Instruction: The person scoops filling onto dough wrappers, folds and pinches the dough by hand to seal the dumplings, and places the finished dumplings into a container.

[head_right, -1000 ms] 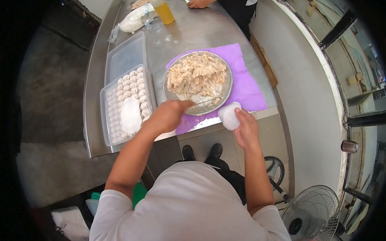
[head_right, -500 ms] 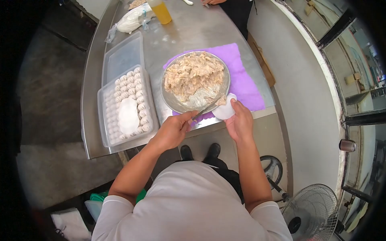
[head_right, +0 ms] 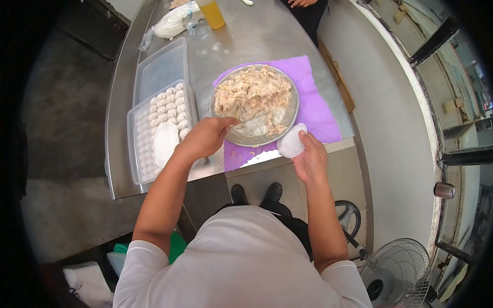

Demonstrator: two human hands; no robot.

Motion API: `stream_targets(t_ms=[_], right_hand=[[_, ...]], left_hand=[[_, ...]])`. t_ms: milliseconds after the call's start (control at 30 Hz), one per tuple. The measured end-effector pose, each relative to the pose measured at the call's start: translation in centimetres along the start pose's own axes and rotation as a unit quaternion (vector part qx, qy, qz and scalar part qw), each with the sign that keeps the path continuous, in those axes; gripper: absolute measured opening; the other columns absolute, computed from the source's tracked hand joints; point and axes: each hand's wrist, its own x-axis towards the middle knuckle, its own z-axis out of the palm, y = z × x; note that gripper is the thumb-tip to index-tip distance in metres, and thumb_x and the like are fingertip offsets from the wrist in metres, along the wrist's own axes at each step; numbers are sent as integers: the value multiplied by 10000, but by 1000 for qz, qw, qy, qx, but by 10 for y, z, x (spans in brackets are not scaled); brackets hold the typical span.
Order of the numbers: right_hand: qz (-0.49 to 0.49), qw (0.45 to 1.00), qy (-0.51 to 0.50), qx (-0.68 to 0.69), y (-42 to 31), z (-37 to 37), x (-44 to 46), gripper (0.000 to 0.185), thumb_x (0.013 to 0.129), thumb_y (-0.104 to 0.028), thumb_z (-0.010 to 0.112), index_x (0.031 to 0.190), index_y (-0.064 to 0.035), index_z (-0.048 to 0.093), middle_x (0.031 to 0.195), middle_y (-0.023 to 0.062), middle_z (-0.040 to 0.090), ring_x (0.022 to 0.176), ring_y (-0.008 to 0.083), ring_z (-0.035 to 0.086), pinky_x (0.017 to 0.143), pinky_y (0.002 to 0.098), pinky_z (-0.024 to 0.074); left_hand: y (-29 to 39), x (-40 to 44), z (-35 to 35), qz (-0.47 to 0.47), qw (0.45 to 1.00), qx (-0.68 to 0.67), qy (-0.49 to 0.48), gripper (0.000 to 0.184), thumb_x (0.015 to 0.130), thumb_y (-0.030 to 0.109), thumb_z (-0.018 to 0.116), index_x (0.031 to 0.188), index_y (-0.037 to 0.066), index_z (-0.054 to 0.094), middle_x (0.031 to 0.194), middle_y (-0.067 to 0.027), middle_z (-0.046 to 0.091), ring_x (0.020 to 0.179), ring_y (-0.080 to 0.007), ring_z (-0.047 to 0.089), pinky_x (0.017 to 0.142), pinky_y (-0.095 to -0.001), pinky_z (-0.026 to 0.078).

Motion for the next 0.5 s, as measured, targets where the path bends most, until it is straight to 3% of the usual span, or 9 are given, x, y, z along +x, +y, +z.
stream_targets(t_ms=[67,167,300,367,500], right_hand=[[-4,1000,-5,-3,1,-1,1,301,1040,-167,555,1250,49,565,1180,137,662,1051,252,681,918,421,561],[-12,1000,12,-1,1,-2,0,285,1040,-154,552,1241,48,568,1172,137,662,1052,250,680,914,417,560],[-10,1000,13,-2,-1,3,2,270,1043,-146,548,1230,47,575,1167,137,664,1050,247,680,911,410,560],[-12,1000,10,2,0,3,3,267,1044,-150,548,1223,46,583,1166,142,667,1046,246,681,909,405,558],[-14,1000,0,-11,-2,2,1,269,1045,-158,551,1216,46,587,1173,144,665,1051,245,678,906,399,556]], left_hand=[[-9,2,19,-30,994,89,50,341,942,9,561,1250,64,697,1077,-250,709,1002,-417,683,890,-451,536],[-1,-8,16,2,999,51,-8,338,950,4,554,1250,64,697,1077,-251,708,1004,-411,685,881,-449,538],[1,-1,16,-26,998,28,58,343,943,-4,562,1248,69,700,1071,-250,710,997,-406,686,876,-455,538],[3,-1,20,24,1000,15,-5,334,938,-3,571,1241,56,699,1060,-252,709,988,-410,685,872,-455,537],[15,-23,-2,48,999,22,5,313,944,8,577,1232,38,696,1051,-247,709,979,-428,680,871,-455,537]])
